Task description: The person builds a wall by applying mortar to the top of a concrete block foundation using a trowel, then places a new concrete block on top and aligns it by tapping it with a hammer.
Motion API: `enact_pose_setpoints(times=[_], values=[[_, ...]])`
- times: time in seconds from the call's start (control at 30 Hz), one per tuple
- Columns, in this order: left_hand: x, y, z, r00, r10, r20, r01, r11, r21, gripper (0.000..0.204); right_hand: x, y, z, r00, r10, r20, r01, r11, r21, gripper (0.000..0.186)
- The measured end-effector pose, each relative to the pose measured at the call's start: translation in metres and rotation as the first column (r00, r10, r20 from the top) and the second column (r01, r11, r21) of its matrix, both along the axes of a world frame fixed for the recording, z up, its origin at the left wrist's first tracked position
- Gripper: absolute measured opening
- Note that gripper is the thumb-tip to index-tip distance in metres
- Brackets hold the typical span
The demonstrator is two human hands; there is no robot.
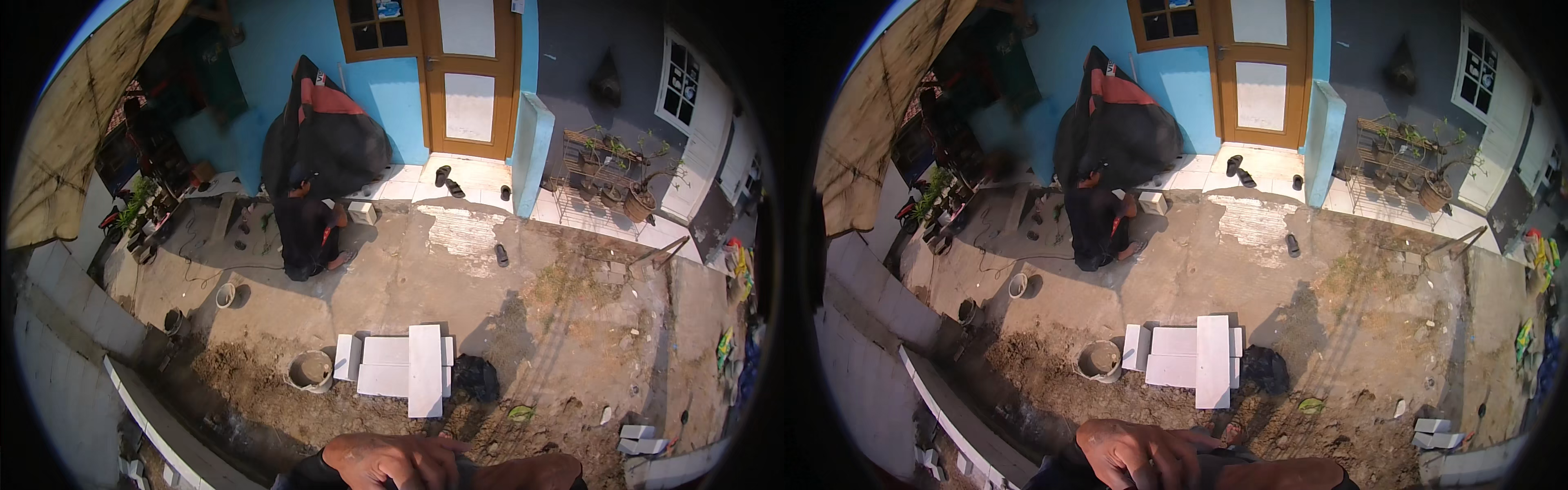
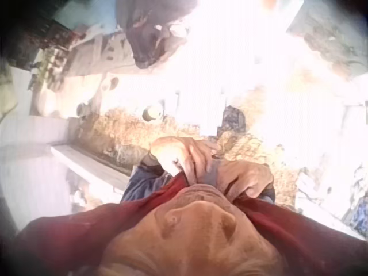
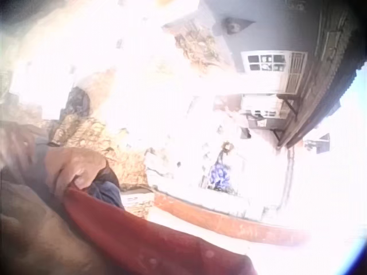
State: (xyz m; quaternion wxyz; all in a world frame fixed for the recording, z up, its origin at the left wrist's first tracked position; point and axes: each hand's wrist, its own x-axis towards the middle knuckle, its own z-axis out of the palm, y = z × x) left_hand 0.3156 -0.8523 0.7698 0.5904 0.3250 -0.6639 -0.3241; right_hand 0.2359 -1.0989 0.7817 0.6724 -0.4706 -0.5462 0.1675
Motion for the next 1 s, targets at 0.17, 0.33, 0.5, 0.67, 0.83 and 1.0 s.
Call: enact_pose_setpoints(times=[0.17, 0.33, 0.5, 0.67, 0.83, 1.0], values=[[0.013, 0.007, -0.011, 0.972, 0.184, -0.148, -0.182, 0.983, 0.027, 0.024, -0.010, 0.013, -0.026, 0.975, -0.176, -0.135, 0.190, 0.977, 0.099, 0.030], [0.003, -0.016, 0.009, 0.819, 0.554, -0.149, -0.572, 0.810, -0.132, 0.012, -0.019, 0.040, -0.031, 0.704, -0.703, -0.097, 0.626, 0.680, -0.381, 0.027], [0.002, -0.046, 0.000, 0.950, 0.301, 0.079, -0.261, 0.908, -0.328, 0.020, 0.002, 0.021, -0.057, 0.811, -0.546, -0.212, 0.436, 0.804, -0.403, 0.036], [-0.011, -0.055, -0.006, 0.993, 0.073, 0.097, -0.056, 0.984, -0.169, 0.025, -0.013, -0.025, -0.036, 0.595, -0.803, 0.019, 0.710, 0.515, -0.480, 0.052], [-0.006, -0.089, 0.010, 0.977, -0.084, 0.195, 0.116, 0.980, -0.161, 0.030, -0.041, -0.060, 0.058, 0.527, -0.557, 0.643, 0.850, 0.335, -0.406, 0.047], [-0.023, -0.135, -0.006, 0.963, -0.202, 0.177, 0.227, 0.964, -0.140, 0.027, -0.089, -0.110, 0.076, 0.380, -0.690, 0.615, 0.914, 0.177, -0.366, 0.061]])
